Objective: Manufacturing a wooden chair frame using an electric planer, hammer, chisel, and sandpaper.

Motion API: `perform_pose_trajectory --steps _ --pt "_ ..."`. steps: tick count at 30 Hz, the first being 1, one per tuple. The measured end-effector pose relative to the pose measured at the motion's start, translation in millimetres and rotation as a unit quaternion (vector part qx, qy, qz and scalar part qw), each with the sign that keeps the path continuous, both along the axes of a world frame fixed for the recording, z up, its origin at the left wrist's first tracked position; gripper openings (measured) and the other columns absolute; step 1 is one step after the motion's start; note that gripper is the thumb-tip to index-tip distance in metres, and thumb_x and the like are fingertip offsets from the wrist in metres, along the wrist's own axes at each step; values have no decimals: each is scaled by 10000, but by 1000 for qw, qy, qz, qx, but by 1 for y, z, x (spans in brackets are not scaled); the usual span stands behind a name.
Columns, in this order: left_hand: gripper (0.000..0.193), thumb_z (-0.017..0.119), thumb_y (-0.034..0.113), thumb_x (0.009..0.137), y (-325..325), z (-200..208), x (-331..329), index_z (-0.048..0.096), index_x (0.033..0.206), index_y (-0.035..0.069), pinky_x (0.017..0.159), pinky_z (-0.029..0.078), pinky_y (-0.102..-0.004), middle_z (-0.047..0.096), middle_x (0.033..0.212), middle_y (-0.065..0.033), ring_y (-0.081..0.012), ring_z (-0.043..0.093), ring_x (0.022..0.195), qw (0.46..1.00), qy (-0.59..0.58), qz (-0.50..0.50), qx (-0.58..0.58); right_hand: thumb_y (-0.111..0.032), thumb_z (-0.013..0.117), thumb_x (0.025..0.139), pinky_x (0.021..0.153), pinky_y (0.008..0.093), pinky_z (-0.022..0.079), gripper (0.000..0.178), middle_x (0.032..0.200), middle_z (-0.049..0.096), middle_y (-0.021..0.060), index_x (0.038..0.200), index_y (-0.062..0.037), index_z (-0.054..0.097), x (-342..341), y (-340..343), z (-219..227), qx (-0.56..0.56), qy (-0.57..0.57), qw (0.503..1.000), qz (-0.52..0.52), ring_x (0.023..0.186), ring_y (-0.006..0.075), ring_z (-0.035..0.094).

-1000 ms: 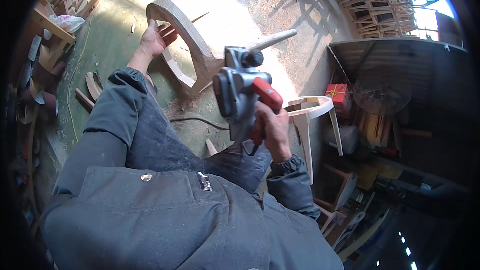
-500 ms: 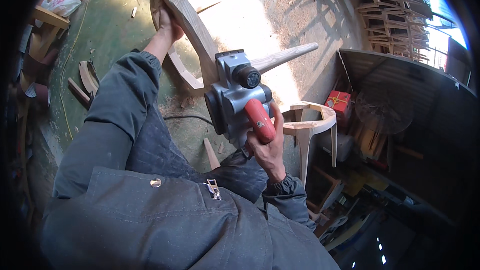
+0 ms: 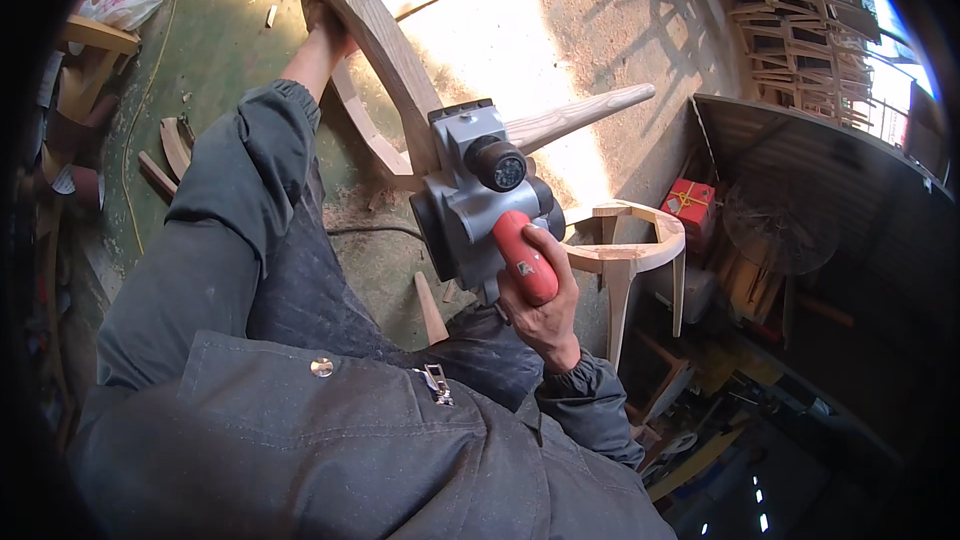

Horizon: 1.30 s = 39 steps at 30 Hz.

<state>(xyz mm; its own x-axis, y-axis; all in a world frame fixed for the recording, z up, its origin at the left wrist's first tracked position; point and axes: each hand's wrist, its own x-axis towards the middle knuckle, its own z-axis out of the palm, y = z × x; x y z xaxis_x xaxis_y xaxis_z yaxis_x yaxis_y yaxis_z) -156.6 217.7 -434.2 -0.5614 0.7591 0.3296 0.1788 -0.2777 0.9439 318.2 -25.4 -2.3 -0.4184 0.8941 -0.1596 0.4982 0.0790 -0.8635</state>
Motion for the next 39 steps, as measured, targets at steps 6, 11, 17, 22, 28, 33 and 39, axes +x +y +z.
perform_pose_trajectory --steps 6,11,17,22,28,33,39 --pt "757 217 629 1028 -16 144 124 483 1496 96 1151 422 -530 528 1531 -136 -329 555 1354 747 -662 2 -52 40 709 832 941 311 513 572 1277 616 121 1381 -30 563 0 18 16 22 -63 997 -39 1077 186 633" --pt "716 243 601 1044 -19 137 115 514 1462 86 1126 451 -519 573 1483 -143 -321 577 1328 744 -663 42 -72 41 693 840 973 316 507 564 1298 622 128 1386 -24 568 -31 41 28 12 -81 996 -24 1126 200 636" --pt "743 301 643 1050 -9 130 114 513 1464 63 1125 461 -443 574 1480 -137 -299 577 1327 731 -674 82 -60 39 661 838 978 314 506 539 1262 643 129 1367 -38 591 -73 76 43 4 -74 997 -17 1128 190 637" --pt "714 297 624 1054 -27 163 121 525 1452 76 1148 443 -462 578 1466 -148 -319 577 1323 739 -672 2 -55 8 654 847 572 246 488 536 943 625 37 1374 -77 600 -121 127 40 -51 -38 997 -34 643 74 562" --pt "765 305 675 1032 -30 198 120 492 1469 76 1158 432 -464 552 1502 -145 -316 547 1359 695 -717 -27 -48 52 655 840 599 214 492 586 928 638 30 1411 -25 549 -55 91 75 -7 -9 994 -112 685 72 587" --pt "861 207 732 1014 -16 149 112 457 1508 73 1157 421 -548 519 1531 -159 -347 558 1348 762 -642 64 -44 52 679 841 661 243 520 577 999 635 72 1395 -22 537 -1 30 67 -35 -38 983 -178 750 108 614" --pt "855 200 721 1017 -34 124 116 463 1504 69 1148 420 -577 532 1518 -162 -351 562 1344 802 -594 -47 44 40 724 829 858 292 536 515 1146 632 82 1324 -25 599 30 -14 22 -33 -52 985 -160 970 146 637"
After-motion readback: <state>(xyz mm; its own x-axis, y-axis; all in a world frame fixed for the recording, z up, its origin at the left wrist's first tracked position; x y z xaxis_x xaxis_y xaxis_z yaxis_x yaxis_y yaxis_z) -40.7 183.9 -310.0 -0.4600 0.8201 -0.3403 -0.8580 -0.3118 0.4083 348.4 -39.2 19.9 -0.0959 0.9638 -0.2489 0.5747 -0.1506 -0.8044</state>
